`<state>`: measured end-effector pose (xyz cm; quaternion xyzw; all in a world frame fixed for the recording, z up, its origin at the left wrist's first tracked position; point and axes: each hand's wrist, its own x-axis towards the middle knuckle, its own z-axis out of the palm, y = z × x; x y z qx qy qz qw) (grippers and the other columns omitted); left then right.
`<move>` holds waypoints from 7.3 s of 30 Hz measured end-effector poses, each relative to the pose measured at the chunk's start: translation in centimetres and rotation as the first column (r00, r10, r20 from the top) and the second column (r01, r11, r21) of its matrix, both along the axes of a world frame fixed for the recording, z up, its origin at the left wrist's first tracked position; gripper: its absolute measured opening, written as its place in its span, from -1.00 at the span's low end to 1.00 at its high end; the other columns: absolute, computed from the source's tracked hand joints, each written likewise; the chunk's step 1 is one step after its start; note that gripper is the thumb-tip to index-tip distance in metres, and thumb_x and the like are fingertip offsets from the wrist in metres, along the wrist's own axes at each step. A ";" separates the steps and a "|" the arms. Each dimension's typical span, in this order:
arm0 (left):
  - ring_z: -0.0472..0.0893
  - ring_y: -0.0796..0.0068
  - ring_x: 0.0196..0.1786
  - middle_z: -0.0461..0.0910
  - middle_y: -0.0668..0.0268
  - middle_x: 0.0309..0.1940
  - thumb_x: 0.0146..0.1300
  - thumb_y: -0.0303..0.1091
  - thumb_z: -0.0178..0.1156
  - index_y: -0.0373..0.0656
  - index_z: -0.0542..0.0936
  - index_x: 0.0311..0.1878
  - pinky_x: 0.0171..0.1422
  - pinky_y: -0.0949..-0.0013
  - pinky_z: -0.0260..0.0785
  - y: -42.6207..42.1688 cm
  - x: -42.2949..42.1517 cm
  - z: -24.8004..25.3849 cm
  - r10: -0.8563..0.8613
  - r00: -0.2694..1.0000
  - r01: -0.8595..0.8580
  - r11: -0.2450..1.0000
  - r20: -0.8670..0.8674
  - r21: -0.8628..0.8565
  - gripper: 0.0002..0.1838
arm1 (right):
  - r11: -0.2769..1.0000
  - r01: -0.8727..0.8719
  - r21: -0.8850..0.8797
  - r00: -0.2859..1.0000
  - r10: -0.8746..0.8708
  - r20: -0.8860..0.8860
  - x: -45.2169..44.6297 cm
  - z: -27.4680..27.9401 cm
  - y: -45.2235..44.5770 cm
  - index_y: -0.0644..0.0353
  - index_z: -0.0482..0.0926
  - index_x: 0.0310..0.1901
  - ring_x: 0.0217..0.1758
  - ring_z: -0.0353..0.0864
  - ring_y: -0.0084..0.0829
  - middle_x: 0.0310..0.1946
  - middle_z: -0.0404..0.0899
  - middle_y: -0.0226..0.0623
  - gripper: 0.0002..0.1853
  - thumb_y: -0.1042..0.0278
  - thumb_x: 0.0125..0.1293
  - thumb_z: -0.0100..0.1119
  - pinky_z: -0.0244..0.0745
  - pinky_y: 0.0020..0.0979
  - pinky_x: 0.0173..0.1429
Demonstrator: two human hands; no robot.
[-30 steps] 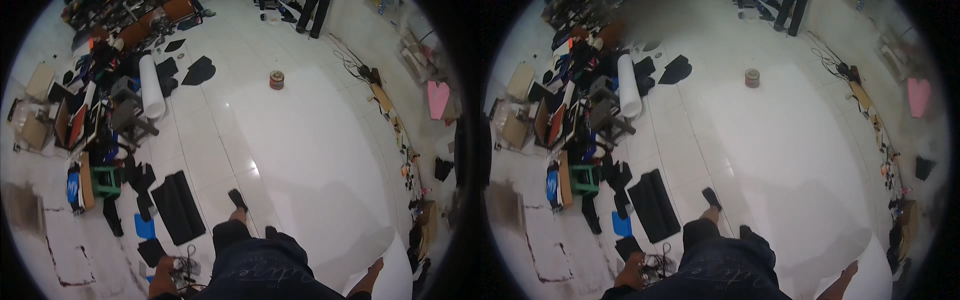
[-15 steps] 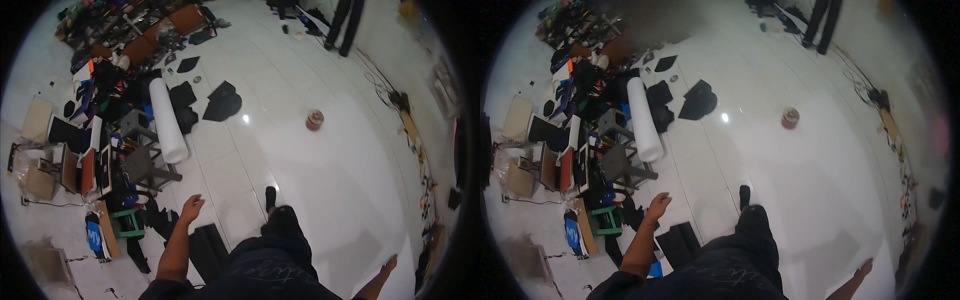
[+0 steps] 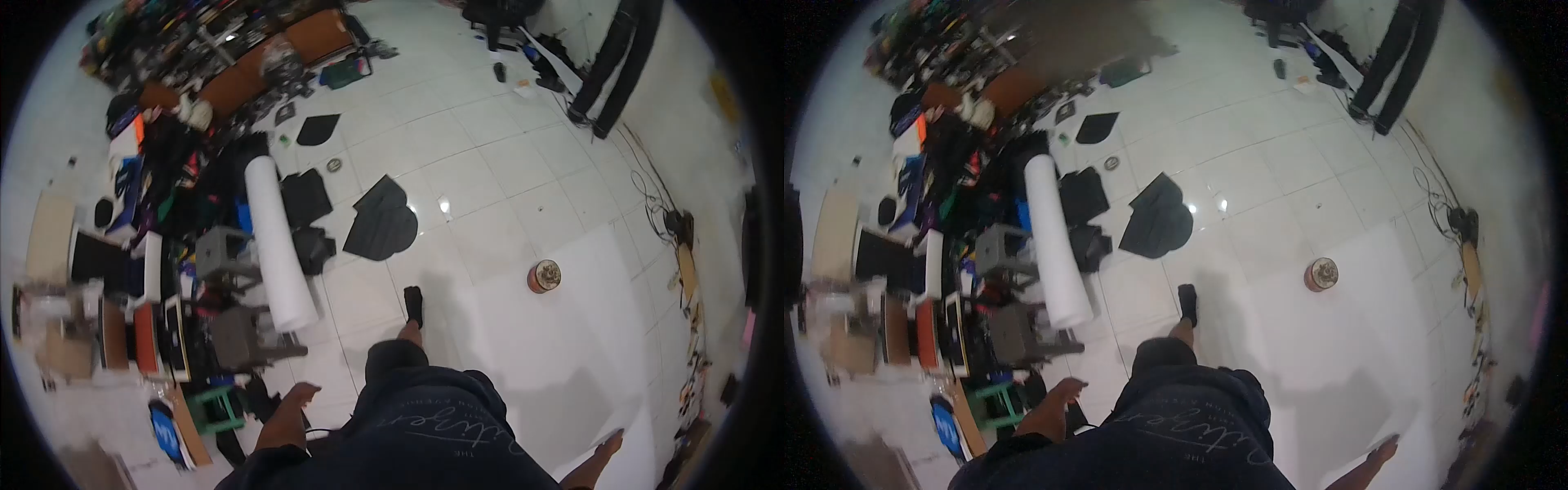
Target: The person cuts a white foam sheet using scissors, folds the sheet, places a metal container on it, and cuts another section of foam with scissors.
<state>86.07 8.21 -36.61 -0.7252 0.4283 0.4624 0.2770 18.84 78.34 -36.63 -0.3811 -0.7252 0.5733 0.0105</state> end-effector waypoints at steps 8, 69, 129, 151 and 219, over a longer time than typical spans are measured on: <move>0.54 0.41 -0.38 0.60 0.23 -0.37 0.26 -0.15 0.25 -0.32 0.61 -0.03 -0.24 0.28 0.43 -36.2 -17.2 -1.4 -0.524 0.836 0.475 0.839 -0.161 -0.267 -0.60 | 0.952 -0.150 0.267 0.988 0.139 0.062 -1.0 -5.1 -14.8 0.33 0.36 0.32 0.28 0.44 -0.18 0.24 0.46 -0.07 -0.41 0.01 0.46 0.01 0.34 -0.18 0.35; 0.48 0.08 0.15 0.42 0.13 0.24 0.12 0.64 -0.22 -0.08 0.21 0.46 0.22 0.15 0.36 9.5 -123.2 -47.7 -0.573 0.256 0.575 -0.557 -0.778 0.599 0.08 | 0.169 0.263 0.950 0.442 -0.896 0.037 1.8 -50.2 -73.6 0.17 0.59 -0.03 0.18 0.52 -0.13 -0.01 0.61 -0.12 -0.55 0.64 -0.05 0.18 0.31 -0.11 0.33; 0.42 -0.24 0.15 0.54 -0.34 -0.17 0.42 0.29 -0.19 -0.47 0.54 -0.61 0.52 -0.26 -0.32 12.3 -129.9 -63.0 0.017 -0.952 0.241 -0.567 -0.304 -0.787 -0.12 | 0.741 -0.190 0.644 0.937 -0.059 0.344 -27.5 -45.2 -71.2 0.10 0.38 -0.29 -0.65 0.55 -0.19 -0.66 0.50 -0.26 -0.69 0.06 0.33 0.20 0.43 -0.21 -0.60; 0.20 -0.32 0.40 0.30 -0.41 0.26 0.43 0.29 -0.26 -0.67 0.14 0.34 0.53 -0.28 -0.46 13.1 -131.7 -67.9 0.298 -0.949 -0.153 -0.721 -0.103 -0.676 -0.04 | 0.876 -0.199 0.440 0.930 0.028 0.366 -25.7 -46.7 -72.4 0.09 0.41 -0.17 -0.53 0.64 -0.12 -0.61 0.56 -0.17 -0.57 -0.12 0.25 0.24 0.52 -0.11 -0.48; 0.30 0.00 0.43 0.29 0.06 0.40 0.19 -0.18 0.36 -0.06 0.42 0.33 0.46 -0.15 0.14 14.9 -124.1 -60.1 0.744 -0.633 -0.517 -0.200 0.214 -0.832 -0.36 | 0.463 0.706 0.536 0.026 -0.773 0.633 21.1 -59.0 -66.4 0.53 0.35 0.28 0.24 0.52 -0.08 0.16 0.51 0.18 -0.07 -0.24 0.18 0.32 0.39 -0.23 0.32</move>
